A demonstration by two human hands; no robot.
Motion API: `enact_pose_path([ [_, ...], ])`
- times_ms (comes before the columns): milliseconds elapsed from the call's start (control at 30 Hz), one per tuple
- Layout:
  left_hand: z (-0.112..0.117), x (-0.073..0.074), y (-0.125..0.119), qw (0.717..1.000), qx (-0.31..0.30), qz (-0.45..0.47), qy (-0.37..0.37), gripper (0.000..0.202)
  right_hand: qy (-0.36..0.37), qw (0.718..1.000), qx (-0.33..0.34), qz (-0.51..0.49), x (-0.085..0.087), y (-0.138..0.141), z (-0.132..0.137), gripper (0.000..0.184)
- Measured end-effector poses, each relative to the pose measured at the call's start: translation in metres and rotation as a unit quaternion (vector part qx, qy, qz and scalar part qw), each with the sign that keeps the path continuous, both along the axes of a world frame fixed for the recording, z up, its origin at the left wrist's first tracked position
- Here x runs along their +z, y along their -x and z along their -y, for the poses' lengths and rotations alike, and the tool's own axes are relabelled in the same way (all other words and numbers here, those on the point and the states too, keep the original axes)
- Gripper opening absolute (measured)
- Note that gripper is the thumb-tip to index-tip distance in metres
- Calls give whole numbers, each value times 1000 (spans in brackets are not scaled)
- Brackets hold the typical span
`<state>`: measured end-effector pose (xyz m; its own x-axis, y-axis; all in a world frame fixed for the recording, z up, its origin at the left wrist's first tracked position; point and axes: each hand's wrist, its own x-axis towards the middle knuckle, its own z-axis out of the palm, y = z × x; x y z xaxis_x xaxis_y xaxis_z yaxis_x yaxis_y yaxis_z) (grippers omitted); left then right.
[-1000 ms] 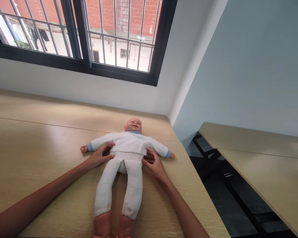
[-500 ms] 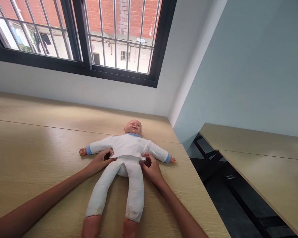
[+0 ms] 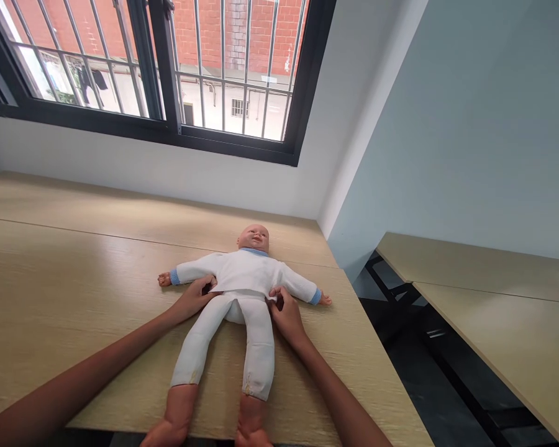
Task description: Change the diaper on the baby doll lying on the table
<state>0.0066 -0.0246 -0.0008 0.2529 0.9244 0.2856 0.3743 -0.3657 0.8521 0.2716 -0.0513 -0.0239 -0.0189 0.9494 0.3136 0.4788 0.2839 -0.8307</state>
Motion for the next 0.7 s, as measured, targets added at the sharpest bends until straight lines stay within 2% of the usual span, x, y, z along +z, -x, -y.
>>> enact_pose_path([
  [167, 1, -3, -4, 1000, 12, 7, 6, 27, 4, 1000, -11, 6, -2, 2, 0, 13],
  [267, -2, -1, -1, 1000, 15, 11, 22, 31, 9, 1000, 5, 2, 4, -1, 1, 16],
  [400, 8, 13, 16, 998, 9, 9, 61, 36, 30, 999, 17, -13, 18, -10, 7, 30],
  [467, 31, 26, 30, 997, 12, 6, 77, 37, 40, 999, 0, -22, 24, -15, 18, 36],
  [567, 90, 45, 52, 993, 55, -4, 103, 37, 56, 997, -28, -53, 26, -22, 46, 41],
  [633, 137, 47, 66, 988, 40, -31, 146, 38, 74, 992, -36, -91, 24, -27, 71, 44],
  [700, 178, 34, 79, 976, 1, -52, 213, 39, 102, 983, -51, -141, 20, -33, 98, 47],
])
